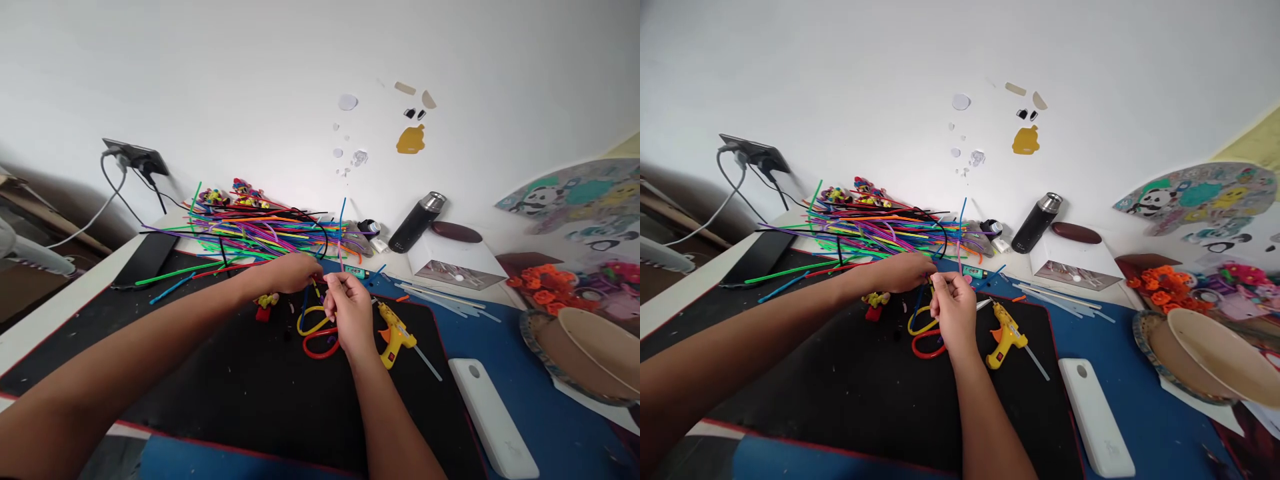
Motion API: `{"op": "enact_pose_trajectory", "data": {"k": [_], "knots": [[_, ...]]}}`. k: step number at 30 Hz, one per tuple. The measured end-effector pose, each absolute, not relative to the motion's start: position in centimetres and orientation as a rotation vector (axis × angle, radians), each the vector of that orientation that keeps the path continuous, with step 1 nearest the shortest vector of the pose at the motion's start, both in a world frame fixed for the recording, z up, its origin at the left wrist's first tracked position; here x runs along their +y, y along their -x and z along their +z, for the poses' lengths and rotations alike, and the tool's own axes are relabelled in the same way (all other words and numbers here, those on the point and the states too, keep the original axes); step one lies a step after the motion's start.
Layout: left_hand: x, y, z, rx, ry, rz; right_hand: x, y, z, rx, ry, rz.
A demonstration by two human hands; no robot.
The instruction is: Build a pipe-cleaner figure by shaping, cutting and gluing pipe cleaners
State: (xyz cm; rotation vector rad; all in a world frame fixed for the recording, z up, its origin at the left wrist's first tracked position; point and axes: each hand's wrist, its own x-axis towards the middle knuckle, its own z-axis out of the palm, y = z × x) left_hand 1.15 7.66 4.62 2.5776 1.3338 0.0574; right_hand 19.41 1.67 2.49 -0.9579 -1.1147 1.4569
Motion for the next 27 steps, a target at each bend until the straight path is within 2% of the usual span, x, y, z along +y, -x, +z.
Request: {"op": "enact_pose_trajectory", "data": {"k": [6, 14, 19, 23, 27], "knots": [[8.8, -1.5, 3.7, 1.291, -2.546, 0.025, 2.2, -19.9, 3.0, -1.03, 0.959, 1.418], [8.4, 0.0, 5.5, 1.298, -2.455, 0.208, 2.6, -20.4, 2.7, -1.072, 0.973, 1.399], [6.4, 4.3, 7.8, 1.466, -2.18, 0.524, 3.2, -21.1, 3.0, -0.947, 0.958, 1.377], [3.8, 6.4, 9.1, 1.601, -2.037, 0.598, 3.2, -21.2, 3.1, -0.908, 0.965, 1.369], [0.8, 7.4, 9.6, 1.569, -1.896, 0.655, 2.2, -20.0, 2.8, -1.098, 0.999, 1.478]]}}
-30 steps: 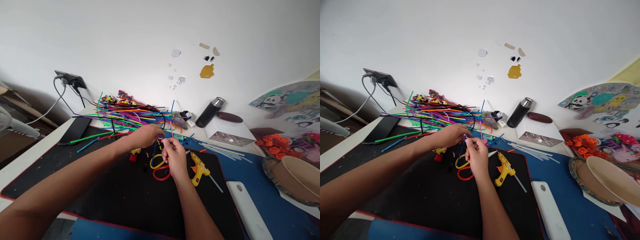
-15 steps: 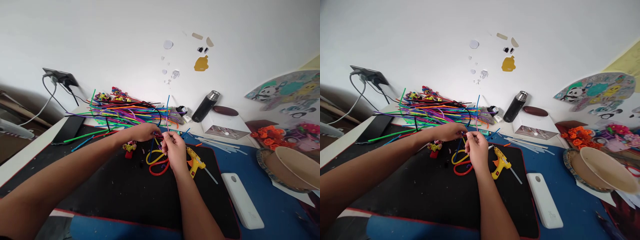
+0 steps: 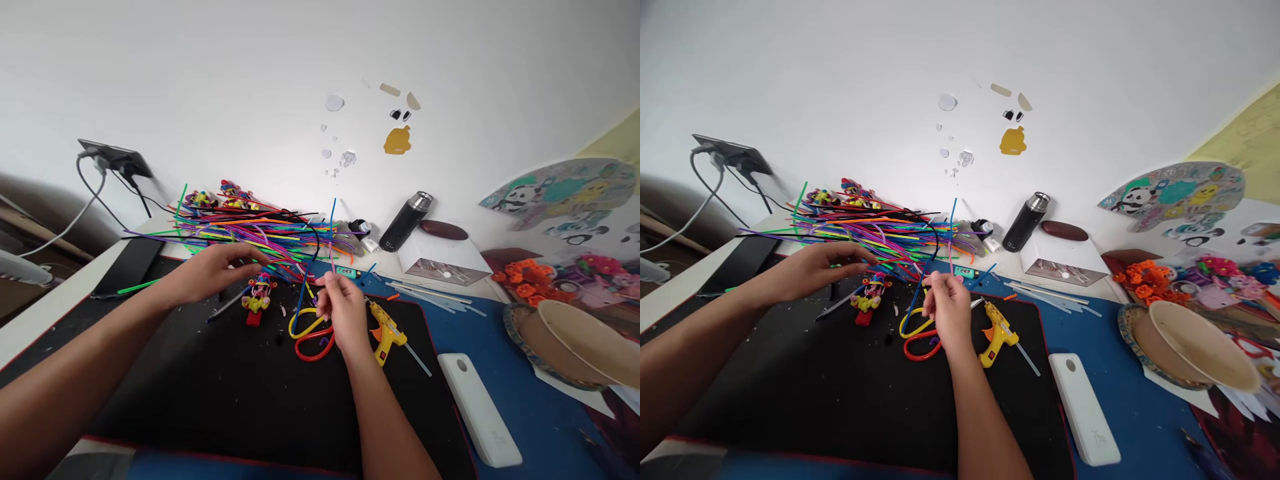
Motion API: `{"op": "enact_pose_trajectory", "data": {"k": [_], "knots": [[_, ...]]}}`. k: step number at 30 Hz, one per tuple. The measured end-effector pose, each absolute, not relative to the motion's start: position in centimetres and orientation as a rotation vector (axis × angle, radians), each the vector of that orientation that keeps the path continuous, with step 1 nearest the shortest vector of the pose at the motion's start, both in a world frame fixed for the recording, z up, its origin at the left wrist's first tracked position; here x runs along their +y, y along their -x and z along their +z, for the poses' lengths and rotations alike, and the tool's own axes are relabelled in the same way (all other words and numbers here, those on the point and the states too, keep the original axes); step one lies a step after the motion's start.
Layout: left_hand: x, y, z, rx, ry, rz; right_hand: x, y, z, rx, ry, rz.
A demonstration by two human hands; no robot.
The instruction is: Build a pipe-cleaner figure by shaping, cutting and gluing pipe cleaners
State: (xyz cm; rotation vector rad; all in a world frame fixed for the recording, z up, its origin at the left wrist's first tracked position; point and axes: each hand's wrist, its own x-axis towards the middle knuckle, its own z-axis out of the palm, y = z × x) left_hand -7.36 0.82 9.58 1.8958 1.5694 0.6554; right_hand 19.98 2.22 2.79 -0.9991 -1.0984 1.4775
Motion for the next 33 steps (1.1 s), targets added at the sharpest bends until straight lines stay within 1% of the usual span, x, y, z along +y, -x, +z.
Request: {"op": "enact_pose_trajectory", "data": {"k": [3, 6, 10, 16, 19, 22, 27, 33], "knots": [[-1.3, 8.8, 9.8, 1.63, -1.716, 0.792, 1.2, -18.8, 2.6, -1.333, 1.024, 1.576], [-3.1, 10.9, 9.9, 1.791, -1.576, 0.873, 0.7, -18.2, 2.4, -1.441, 1.035, 1.571], [-4.6, 13.0, 9.4, 1.894, -1.458, 0.851, 1.7, -18.8, 2.3, -1.344, 1.068, 1.52], [-4.7, 13.0, 7.6, 1.916, -1.476, 0.843, 4.1, -20.5, 1.9, -1.099, 1.083, 1.404], [-4.3, 13.2, 6.8, 1.925, -1.495, 0.83, 3.8, -20.4, 1.7, -1.122, 1.125, 1.408], [-3.8, 14.0, 6.6, 1.949, -1.498, 0.802, 2.6, -19.8, 2.1, -1.256, 1.142, 1.389], [-0.9, 13.4, 7.7, 2.014, -1.656, 0.802, 0.7, -18.7, 2.4, -1.458, 1.126, 1.284], [8.1, 8.0, 8.1, 1.871, -2.216, 0.659, 0.6, -18.3, 1.5, -1.672, 1.136, 1.079]]}}
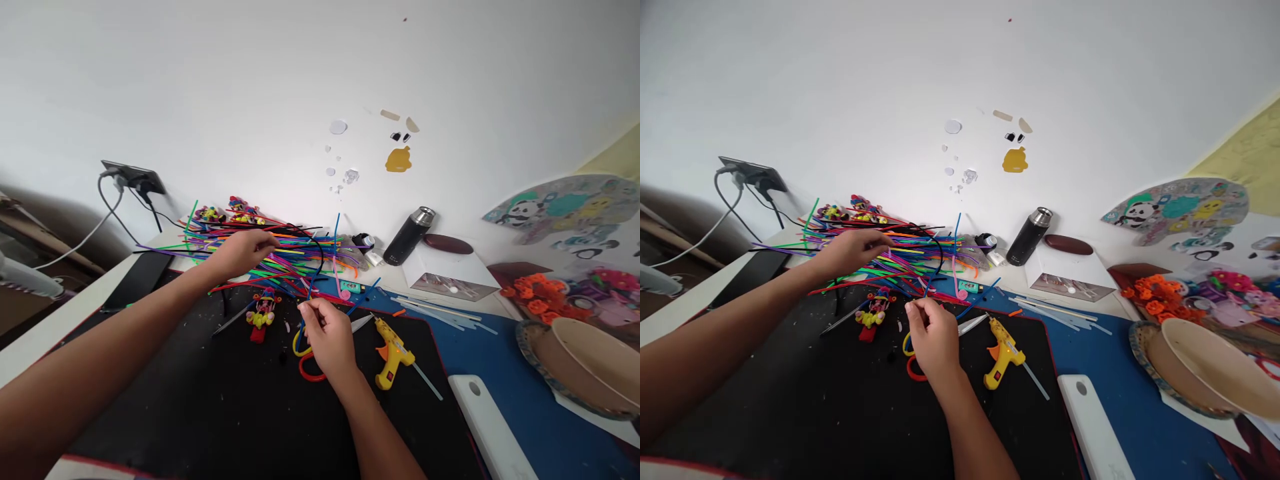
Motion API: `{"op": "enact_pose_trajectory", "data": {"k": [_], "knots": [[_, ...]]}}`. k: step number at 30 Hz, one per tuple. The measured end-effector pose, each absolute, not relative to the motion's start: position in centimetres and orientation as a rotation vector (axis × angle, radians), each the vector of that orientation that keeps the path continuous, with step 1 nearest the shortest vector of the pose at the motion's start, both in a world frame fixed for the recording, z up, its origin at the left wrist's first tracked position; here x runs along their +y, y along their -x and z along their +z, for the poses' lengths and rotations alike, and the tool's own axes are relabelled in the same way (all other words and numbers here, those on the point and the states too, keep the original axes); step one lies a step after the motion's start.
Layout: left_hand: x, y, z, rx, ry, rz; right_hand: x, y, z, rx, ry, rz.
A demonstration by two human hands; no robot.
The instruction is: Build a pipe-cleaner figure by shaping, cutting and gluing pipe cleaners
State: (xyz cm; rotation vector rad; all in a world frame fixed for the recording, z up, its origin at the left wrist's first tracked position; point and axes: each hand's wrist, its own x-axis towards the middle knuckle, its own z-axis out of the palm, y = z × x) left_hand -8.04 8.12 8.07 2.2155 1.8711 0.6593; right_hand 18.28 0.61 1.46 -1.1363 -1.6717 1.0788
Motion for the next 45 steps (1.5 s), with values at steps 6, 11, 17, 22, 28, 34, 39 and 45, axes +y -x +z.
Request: {"op": "enact_pose_trajectory", "data": {"k": [6, 11, 17, 22, 28, 34, 39, 45], "knots": [[16.0, 2.7, 7.0, 1.778, -2.653, 0.33, 1.0, -18.5, 1.5, -1.699, 1.148, 0.943], [18.7, 0.1, 5.0, 1.751, -2.77, 0.146, 0.5, -18.2, 1.9, -1.797, 1.134, 0.878], [19.5, -0.5, 4.4, 1.771, -2.81, 0.118, 0.3, -18.1, 2.5, -1.862, 1.103, 0.857], [19.3, 0.4, 5.6, 1.779, -2.807, 0.274, 0.2, -18.1, 2.5, -1.878, 1.114, 0.846], [18.7, 0.9, 6.7, 1.838, -2.74, 0.487, -0.1, -17.9, 2.6, -1.908, 1.114, 0.881], [17.0, 1.0, 9.7, 1.738, -2.851, 0.949, 0.2, -18.0, 2.6, -1.777, 1.114, 0.956], [12.7, 1.0, 12.6, 1.782, -2.773, 0.989, 0.7, -18.3, 2.7, -1.485, 1.071, 1.207], [7.2, 1.7, 11.7, 1.708, -2.406, 0.672, 1.5, -18.5, 2.8, -1.144, 0.983, 1.445]]}}
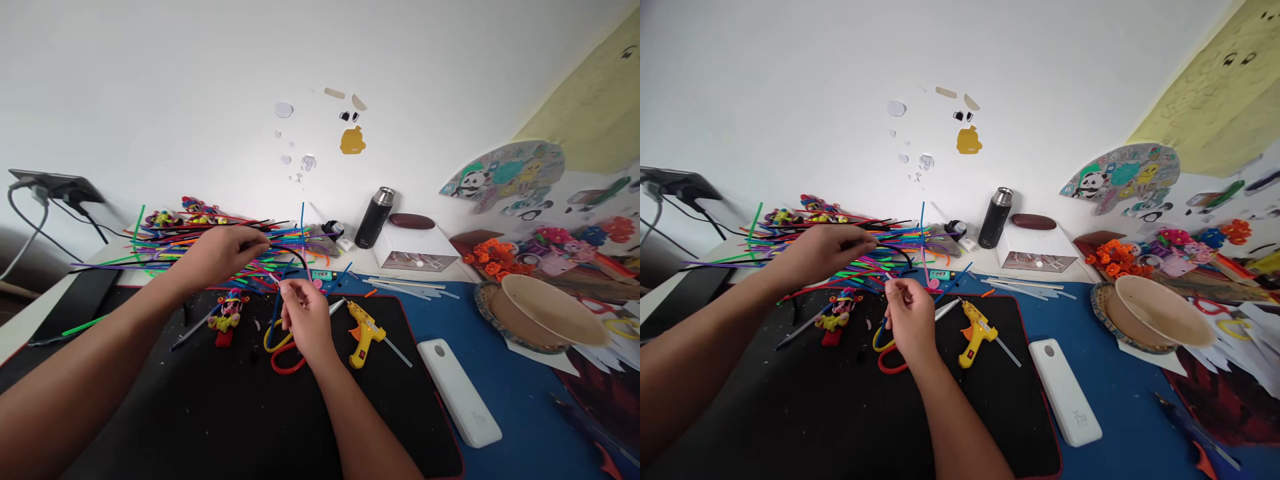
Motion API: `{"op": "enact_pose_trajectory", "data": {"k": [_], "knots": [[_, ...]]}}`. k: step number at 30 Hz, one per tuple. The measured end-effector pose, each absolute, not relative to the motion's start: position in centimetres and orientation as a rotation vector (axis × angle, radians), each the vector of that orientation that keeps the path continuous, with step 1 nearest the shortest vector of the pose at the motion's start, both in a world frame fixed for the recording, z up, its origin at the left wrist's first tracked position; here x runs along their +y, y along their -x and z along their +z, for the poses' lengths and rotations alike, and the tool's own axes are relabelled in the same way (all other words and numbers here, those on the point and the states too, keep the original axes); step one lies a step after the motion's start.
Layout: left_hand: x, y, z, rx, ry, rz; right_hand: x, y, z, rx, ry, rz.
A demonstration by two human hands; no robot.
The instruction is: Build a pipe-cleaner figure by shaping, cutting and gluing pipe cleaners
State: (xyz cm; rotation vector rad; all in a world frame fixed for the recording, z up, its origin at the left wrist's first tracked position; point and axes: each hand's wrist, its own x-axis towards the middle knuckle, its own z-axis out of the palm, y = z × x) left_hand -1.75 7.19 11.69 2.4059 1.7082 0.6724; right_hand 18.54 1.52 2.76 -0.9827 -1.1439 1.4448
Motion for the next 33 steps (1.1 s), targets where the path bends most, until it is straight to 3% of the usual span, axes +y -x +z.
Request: {"op": "enact_pose_trajectory", "data": {"k": [11, 25, 28, 33], "knots": [[4.3, 3.7, 10.7, 1.539, -2.101, 0.284, 1.9, -18.7, 2.6, -1.101, 0.99, 1.409], [4.5, 4.5, 9.7, 1.485, -2.085, 0.198, 1.7, -18.6, 2.6, -1.155, 0.981, 1.373], [4.4, 4.1, 9.4, 1.531, -2.184, 0.333, 1.8, -18.7, 2.6, -1.128, 0.984, 1.371], [0.5, 1.2, 9.9, 1.659, -2.483, 0.974, 2.1, -18.9, 2.4, -0.954, 0.983, 1.402]]}}
